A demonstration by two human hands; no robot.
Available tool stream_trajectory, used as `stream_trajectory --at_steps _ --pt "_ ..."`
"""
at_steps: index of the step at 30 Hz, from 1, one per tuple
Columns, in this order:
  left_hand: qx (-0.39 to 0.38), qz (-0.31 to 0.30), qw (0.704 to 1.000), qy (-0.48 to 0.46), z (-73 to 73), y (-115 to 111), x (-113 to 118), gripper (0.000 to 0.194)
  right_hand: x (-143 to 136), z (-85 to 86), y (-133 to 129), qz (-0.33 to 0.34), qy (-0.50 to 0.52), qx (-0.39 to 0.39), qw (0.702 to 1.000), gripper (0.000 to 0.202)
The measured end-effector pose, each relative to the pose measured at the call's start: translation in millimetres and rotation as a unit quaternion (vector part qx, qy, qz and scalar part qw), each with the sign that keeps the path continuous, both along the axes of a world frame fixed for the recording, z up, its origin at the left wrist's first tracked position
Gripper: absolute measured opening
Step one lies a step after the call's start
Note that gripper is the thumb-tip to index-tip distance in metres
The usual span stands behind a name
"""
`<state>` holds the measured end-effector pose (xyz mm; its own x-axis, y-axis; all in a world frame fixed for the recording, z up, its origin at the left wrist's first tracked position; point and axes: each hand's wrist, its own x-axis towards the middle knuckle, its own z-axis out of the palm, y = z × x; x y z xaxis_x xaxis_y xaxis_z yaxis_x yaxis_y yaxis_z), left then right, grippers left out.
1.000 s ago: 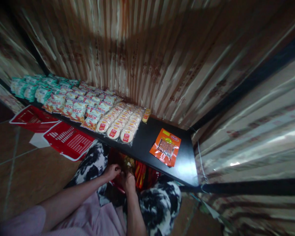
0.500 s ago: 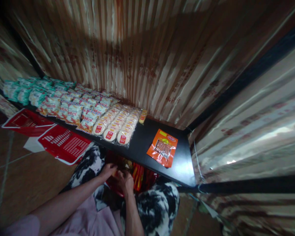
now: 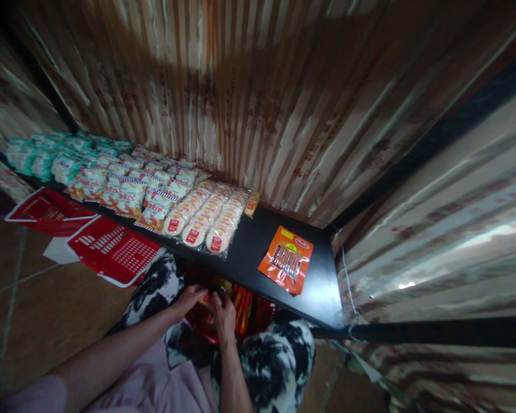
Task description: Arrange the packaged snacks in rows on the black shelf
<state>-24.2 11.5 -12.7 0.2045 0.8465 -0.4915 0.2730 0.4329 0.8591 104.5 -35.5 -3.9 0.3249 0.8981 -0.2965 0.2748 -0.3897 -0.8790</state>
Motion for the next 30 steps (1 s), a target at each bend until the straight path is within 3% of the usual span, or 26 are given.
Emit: stream_trajectory --at_steps 8,14,20,30 --pt "-0.018 0.021 0.999 -0.029 9.6 -3 -3 0.029 1 2.6 -2 -0.063 0.049 0.017 0.997 0.061" --pt "-0.043 0.001 0.997 -0.056 26.7 -8 -3 0.026 0 7.8 -5 -0.117 0.136 0.013 0.984 0.060" --pt "-0.022 0.003 0.998 -0.056 42.5 -8 -3 0.029 -1 15.0 -8 -0.156 0.208 -0.007 0.966 0.057" --pt "0.046 0.011 0.994 -0.096 57.3 -9 -6 0.032 -1 30.8 -20 -0.169 0.256 0.044 0.951 0.046"
